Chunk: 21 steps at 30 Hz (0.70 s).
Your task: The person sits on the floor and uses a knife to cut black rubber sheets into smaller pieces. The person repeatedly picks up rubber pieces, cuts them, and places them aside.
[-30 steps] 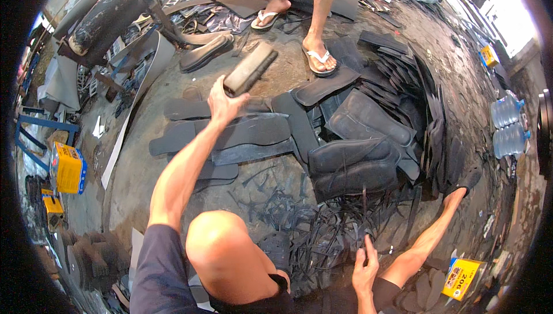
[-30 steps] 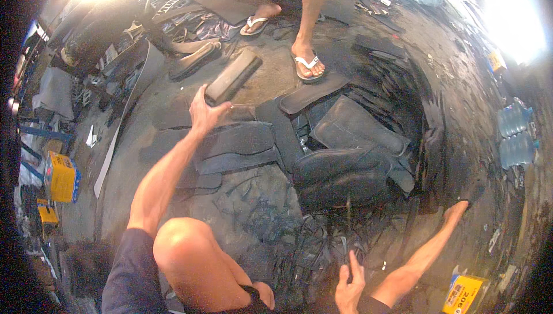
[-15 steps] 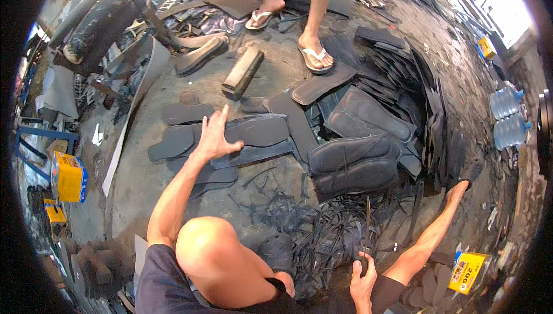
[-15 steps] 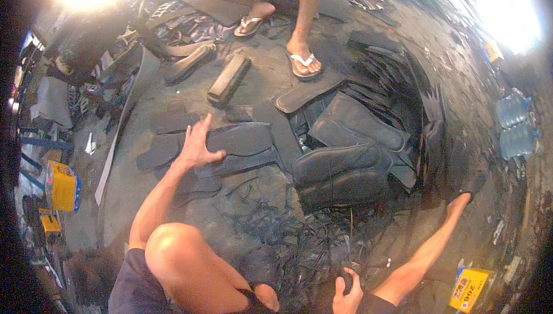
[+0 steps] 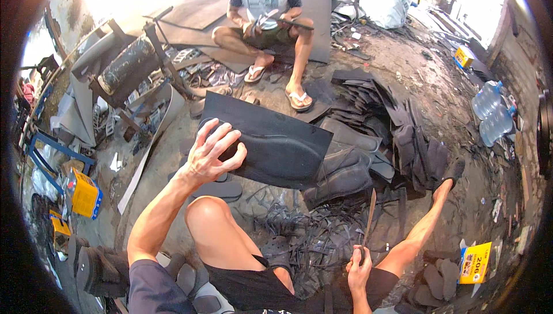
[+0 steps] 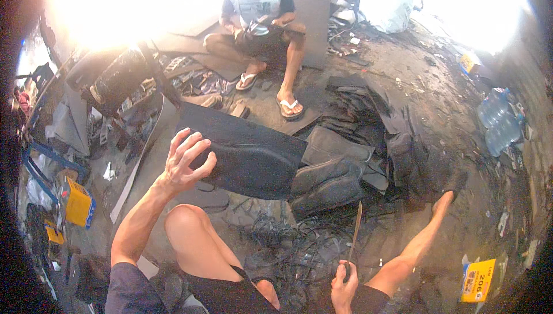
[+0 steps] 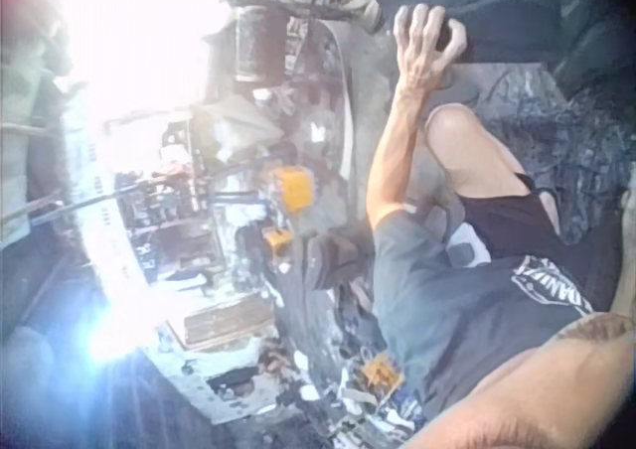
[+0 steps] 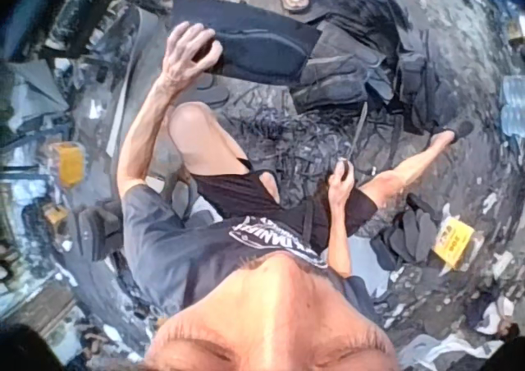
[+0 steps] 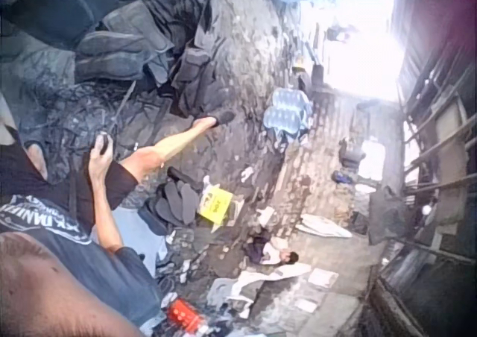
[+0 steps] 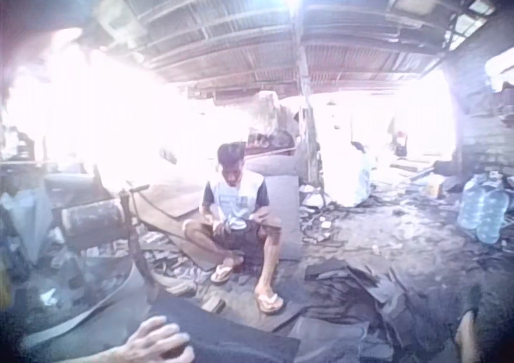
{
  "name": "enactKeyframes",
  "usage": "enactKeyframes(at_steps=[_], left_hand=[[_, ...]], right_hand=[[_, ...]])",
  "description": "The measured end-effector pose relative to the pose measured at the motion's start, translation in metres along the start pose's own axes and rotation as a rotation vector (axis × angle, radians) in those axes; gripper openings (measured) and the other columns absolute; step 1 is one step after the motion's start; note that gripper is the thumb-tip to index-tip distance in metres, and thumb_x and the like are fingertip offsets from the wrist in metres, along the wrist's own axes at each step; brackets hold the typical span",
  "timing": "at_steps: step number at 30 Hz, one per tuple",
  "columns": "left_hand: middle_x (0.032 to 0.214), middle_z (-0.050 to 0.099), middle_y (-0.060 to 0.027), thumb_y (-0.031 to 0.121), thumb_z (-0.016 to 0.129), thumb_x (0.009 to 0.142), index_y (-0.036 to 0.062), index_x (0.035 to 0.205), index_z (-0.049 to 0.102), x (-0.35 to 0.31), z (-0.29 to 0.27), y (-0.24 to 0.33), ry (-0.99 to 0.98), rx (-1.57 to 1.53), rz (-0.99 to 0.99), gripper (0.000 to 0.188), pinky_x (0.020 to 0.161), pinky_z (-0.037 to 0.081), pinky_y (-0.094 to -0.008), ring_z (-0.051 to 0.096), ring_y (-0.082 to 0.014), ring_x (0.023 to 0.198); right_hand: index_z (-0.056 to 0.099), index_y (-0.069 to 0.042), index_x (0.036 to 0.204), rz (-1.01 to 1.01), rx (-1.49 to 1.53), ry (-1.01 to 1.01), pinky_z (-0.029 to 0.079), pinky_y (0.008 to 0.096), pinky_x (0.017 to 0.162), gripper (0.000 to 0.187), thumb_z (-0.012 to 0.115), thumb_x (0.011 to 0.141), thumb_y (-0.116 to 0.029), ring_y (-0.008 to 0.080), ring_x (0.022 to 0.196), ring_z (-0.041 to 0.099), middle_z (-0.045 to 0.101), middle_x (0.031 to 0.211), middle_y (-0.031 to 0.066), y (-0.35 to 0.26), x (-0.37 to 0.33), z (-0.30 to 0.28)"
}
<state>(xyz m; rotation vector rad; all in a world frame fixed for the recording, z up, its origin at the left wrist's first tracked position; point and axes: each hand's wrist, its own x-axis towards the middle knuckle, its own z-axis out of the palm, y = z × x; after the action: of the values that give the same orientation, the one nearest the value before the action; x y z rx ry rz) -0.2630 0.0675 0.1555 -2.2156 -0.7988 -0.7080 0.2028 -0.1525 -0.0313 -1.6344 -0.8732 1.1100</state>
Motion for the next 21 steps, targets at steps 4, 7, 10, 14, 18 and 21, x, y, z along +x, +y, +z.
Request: enactKeyframes(at_steps=[4, 7, 10, 14, 18, 21], left_hand=[[0.137, 0.07, -0.0225, -0.002, 0.084, 0.069, -0.0007, 0.124, 0.069, 0.03, -0.033, 0.032, 0.026, -0.484, -0.43, 0.057, 0.108, 0.056, -0.0482, 0.068, -0.0392, 0.127], [0.107, 0.079, -0.0071, 0.02, 0.08, 0.102, -0.0037, 0.125, 0.072, 0.057, -0.06, 0.115, 0.22, -0.869, -1.398, 0.034, 0.085, 0.057, -0.0316, 0.072, -0.0173, 0.097], [0.112, 0.076, -0.0066, 0.02, 0.086, 0.097, -0.0047, 0.125, 0.072, 0.067, -0.07, 0.166, 0.298, -1.212, -1.9, 0.04, 0.087, 0.057, -0.0313, 0.069, -0.014, 0.095], [0.118, 0.073, -0.0042, 0.023, 0.087, 0.097, -0.0023, 0.131, 0.069, 0.047, -0.066, 0.224, 0.523, -1.299, -2.027, 0.046, 0.092, 0.056, -0.03, 0.067, -0.0142, 0.103], [0.118, 0.072, -0.0036, 0.023, 0.084, 0.1, -0.0014, 0.13, 0.068, 0.039, -0.074, 0.239, 0.623, -1.293, -2.16, 0.042, 0.091, 0.055, -0.0297, 0.066, -0.0132, 0.103], [0.12, 0.071, -0.0045, 0.022, 0.082, 0.102, -0.0016, 0.131, 0.066, 0.055, -0.063, 0.242, 0.808, -1.243, -2.093, 0.041, 0.092, 0.055, -0.0301, 0.066, -0.0133, 0.102]], right_hand=[[0.061, -0.005, 0.129, -0.115, 0.134, -0.088, 0.044, 0.0249, 0.053, 0.028, 0.058, 0.115, -0.029, 0.0069, 0.057, 0.051, 0.057, 0.085, 0.0024, -0.03, 0.005, 0.013], [0.059, -0.005, 0.133, -0.239, 0.278, -0.272, 0.05, 0.0267, 0.059, 0.028, 0.055, 0.115, -0.026, 0.0087, 0.066, 0.057, 0.059, 0.086, 0.0045, -0.078, -0.009, 0.049], [0.06, -0.005, 0.136, -0.16, -0.063, -0.46, 0.055, 0.0341, 0.068, 0.03, 0.058, 0.112, -0.023, 0.0138, 0.077, 0.066, 0.065, 0.093, 0.0125, -0.121, -0.031, 0.055], [0.067, 0.0, 0.125, -0.247, -0.29, -0.6, 0.056, 0.0433, 0.07, 0.05, 0.053, 0.112, -0.047, 0.0386, 0.077, 0.074, 0.07, 0.089, 0.0217, -0.14, -0.066, 0.055], [0.067, 0.002, 0.117, -0.39, -0.391, -0.484, 0.055, 0.0458, 0.069, 0.054, 0.053, 0.111, -0.05, 0.045, 0.08, 0.072, 0.069, 0.091, 0.0251, -0.116, -0.091, 0.049], [0.067, 0.003, 0.114, -0.321, -0.45, -0.384, 0.055, 0.0462, 0.069, 0.059, 0.052, 0.111, -0.054, 0.0455, 0.08, 0.072, 0.07, 0.092, 0.0244, -0.09, -0.104, 0.037]])
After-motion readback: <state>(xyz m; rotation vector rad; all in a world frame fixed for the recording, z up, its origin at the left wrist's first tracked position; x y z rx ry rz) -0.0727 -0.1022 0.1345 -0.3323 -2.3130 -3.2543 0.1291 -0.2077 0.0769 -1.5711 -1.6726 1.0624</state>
